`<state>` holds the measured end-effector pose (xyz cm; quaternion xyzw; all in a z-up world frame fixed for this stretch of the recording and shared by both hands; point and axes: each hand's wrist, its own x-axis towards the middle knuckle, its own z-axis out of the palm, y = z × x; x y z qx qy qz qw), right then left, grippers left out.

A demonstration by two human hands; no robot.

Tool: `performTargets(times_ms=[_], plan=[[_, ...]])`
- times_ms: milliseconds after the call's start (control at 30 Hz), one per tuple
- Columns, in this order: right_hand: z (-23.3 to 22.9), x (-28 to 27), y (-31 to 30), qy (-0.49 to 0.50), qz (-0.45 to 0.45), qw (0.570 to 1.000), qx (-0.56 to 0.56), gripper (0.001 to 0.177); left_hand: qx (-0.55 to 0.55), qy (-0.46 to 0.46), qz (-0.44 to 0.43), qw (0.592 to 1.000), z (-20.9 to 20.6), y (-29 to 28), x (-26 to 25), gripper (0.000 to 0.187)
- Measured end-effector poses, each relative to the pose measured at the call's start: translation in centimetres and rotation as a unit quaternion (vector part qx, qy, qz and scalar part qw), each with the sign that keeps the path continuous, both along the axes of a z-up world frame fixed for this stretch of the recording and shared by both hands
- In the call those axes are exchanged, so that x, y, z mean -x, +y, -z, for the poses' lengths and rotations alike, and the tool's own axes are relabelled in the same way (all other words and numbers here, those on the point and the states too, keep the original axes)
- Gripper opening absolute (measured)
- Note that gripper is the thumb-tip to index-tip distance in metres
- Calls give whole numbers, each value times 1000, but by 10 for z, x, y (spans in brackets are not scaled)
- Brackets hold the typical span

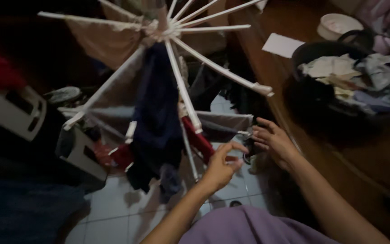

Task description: The person takes various pieces of clothing from a black laundry basket and hangs them on a white radial drying rack. The items include underwear, socks, and shirts, which are draped over the rack's arms one by one.

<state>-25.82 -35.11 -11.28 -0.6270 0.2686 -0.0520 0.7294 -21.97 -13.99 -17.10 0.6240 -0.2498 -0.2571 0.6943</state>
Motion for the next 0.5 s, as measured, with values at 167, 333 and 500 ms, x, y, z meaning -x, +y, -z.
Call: performTargets(times_ms=[167,333,500], plan=[[2,14,-89,-16,57,998,13,46,-82,-16,3,997,-43,-51,7,45],[-17,31,-175,-73,115,981,139,31,-82,-25,33,996,-51,-118,2,37],[-26,26,-265,-132,144,888,415,24,-26,-17,74,997,-43,-187,-5,32]])
